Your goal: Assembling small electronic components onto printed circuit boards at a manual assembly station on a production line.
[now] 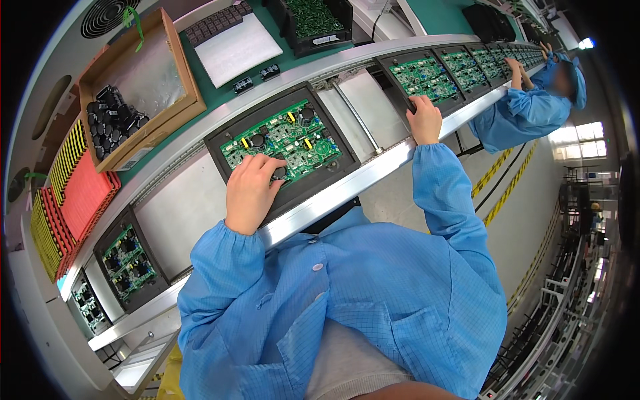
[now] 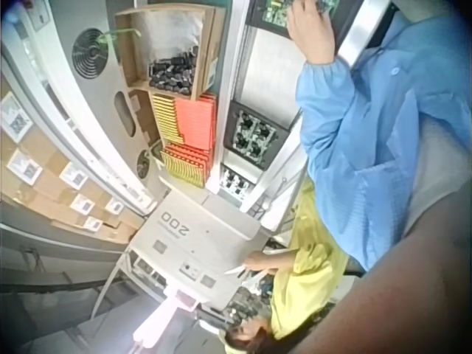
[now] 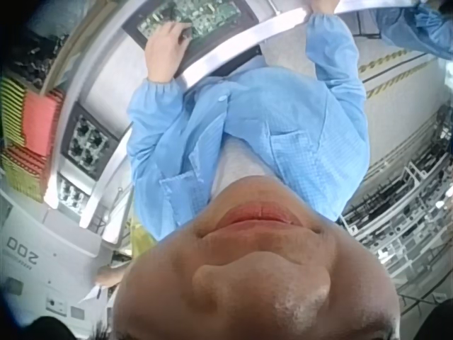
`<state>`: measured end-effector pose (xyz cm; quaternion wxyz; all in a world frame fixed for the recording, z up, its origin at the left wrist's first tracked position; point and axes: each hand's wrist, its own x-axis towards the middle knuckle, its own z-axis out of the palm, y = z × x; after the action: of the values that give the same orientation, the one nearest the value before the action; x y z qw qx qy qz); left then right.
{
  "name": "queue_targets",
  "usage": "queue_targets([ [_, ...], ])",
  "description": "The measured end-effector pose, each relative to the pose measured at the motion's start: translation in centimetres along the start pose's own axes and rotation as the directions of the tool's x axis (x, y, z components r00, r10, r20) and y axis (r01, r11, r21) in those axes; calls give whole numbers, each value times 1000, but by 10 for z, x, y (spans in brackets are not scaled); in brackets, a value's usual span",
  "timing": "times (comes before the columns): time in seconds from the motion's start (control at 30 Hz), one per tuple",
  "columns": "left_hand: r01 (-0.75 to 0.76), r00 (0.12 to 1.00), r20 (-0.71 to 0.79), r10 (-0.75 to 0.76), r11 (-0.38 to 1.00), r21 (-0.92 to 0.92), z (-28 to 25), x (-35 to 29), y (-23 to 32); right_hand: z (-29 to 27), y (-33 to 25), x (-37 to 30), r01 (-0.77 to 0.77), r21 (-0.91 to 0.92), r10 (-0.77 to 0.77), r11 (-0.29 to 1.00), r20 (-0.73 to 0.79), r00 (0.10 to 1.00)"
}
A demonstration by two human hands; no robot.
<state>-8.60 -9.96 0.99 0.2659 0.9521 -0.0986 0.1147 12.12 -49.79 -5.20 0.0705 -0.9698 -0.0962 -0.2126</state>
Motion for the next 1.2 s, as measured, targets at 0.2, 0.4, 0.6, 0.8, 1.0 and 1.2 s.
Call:
queue_targets([
  [0.2, 25, 1000, 16, -25, 1000, 10, -3, 0, 0, -7, -3, 1, -5, 5, 5, 1000, 18, 1000],
  [0.4, 14, 1000, -1, -14, 1000, 2, -2, 0, 1, -4, 2, 2, -17, -12, 17, 1000, 27, 999],
  [0.6, 19, 1000, 0, -19, 1000, 0, 0, 0, 1, -4, 2, 3, -26, -22, 25, 999, -36, 999],
  [0.8, 16, 1000, 2, -16, 1000, 1, -2, 1, 3, -1, 8, 5, -23, 15, 22, 1000, 13, 1000],
  [1.0, 38, 999, -3, -38, 999, 8, -3, 0, 3, 0, 12, 6, 38, 34, -37, 999, -12, 999],
  [1.2, 27, 1000, 4, -27, 1000, 1, -6, -4, -1, 0, 15, 8, 19, 46, -19, 999, 8, 1000],
])
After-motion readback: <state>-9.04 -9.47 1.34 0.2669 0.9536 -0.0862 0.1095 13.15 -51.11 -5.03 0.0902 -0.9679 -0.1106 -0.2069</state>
